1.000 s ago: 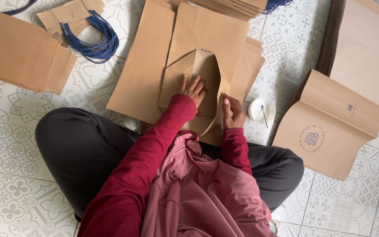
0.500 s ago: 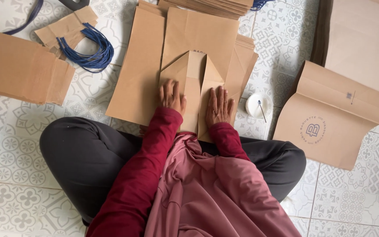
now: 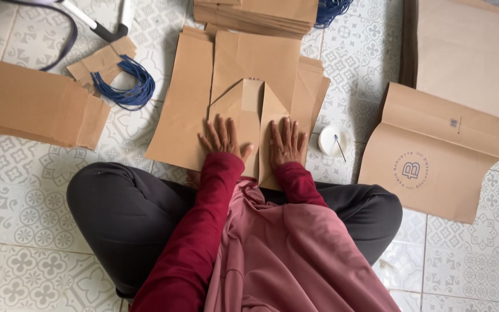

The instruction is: The person sits on the floor and assembles flat paper bags by folding the sides and bottom. They use a small brush to apply glue to the flaps to secure the folds. The person then attaches a blue string handle to a cardboard piece and glues it to the bag.

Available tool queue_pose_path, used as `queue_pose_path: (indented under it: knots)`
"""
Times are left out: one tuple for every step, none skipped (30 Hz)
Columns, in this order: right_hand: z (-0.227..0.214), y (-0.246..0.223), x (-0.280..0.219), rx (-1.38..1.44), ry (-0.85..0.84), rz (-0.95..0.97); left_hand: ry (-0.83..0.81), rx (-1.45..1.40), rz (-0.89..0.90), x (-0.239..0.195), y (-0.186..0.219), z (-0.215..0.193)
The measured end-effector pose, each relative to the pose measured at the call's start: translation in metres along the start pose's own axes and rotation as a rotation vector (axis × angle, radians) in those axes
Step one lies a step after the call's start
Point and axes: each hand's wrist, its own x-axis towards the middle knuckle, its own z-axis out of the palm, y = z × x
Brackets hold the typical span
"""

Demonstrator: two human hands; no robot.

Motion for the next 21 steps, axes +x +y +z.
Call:
queue_pose_path:
  knots:
    - [-0.003, -0.001, 0.008, 0.005, 0.009, -0.002, 0.01, 0.004, 0.0, 0.009, -0.001, 0.007]
    - [-0.004, -0.003, 0.011, -0.164, -0.018, -0.129, 0.05, -0.135, -0.015, 0.014, -0.003, 0.017]
    - [-0.004, -0.005, 0.013, -0.333, -0.045, -0.257, 0.091, -0.274, -0.03, 0.019, -0.005, 0.027]
    - [0.012, -0.008, 0.023, -0.324, -0.044, -0.264, 0.093, -0.266, -0.037, 0.024, -0.009, 0.036]
    - [0.028, -0.011, 0.033, -0.124, 0.118, -0.451, 0.133, -0.383, -0.043, 0.029, -0.013, 0.044]
    - [0.044, -0.016, 0.044, 0.082, 0.282, -0.631, 0.175, -0.498, -0.046, 0.035, -0.018, 0.052]
    - [0.03, -0.021, 0.043, 0.092, 0.286, -0.633, 0.179, -0.488, -0.049, 0.046, -0.025, 0.064]
    - [0.016, -0.026, 0.042, 0.175, 0.216, -0.604, 0.178, -0.745, -0.044, 0.055, -0.034, 0.077]
    - [0.002, -0.032, 0.04, 0.258, 0.145, -0.575, 0.175, -1.003, -0.037, 0.064, -0.044, 0.09]
    - [-0.003, -0.034, 0.043, 0.27, 0.145, -0.58, 0.18, -0.993, -0.044, 0.063, -0.05, 0.084]
    - [-0.008, -0.036, 0.046, 0.266, 0.07, -0.555, 0.136, -1.106, -0.023, 0.063, -0.056, 0.078]
    - [-0.013, -0.035, 0.047, 0.258, -0.008, -0.527, 0.088, -1.223, -0.002, 0.059, -0.06, 0.074]
    - [-0.015, -0.037, 0.047, 0.266, -0.012, -0.53, 0.088, -1.217, -0.009, 0.06, -0.064, 0.078]
    - [-0.017, -0.037, 0.049, 0.262, -0.025, -0.525, 0.068, -1.233, 0.022, 0.063, -0.067, 0.081]
    - [-0.02, -0.037, 0.051, 0.258, -0.038, -0.521, 0.047, -1.248, 0.052, 0.065, -0.07, 0.084]
    - [-0.018, -0.037, 0.052, 0.261, -0.036, -0.519, 0.046, -1.245, 0.054, 0.066, -0.071, 0.084]
    - [-0.016, -0.036, 0.053, 0.271, -0.04, -0.516, 0.034, -1.239, 0.056, 0.066, -0.072, 0.083]
    - [-0.014, -0.035, 0.054, 0.28, -0.044, -0.512, 0.02, -1.235, 0.057, 0.066, -0.072, 0.083]
    - [-0.014, -0.034, 0.055, 0.282, -0.044, -0.509, 0.018, -1.233, 0.059, 0.066, -0.071, 0.079]
    - [-0.013, -0.033, 0.054, 0.293, -0.032, -0.515, 0.022, -1.229, 0.055, 0.063, -0.071, 0.075]
    - [-0.012, -0.033, 0.053, 0.304, -0.02, -0.521, 0.025, -1.226, 0.052, 0.06, -0.072, 0.071]
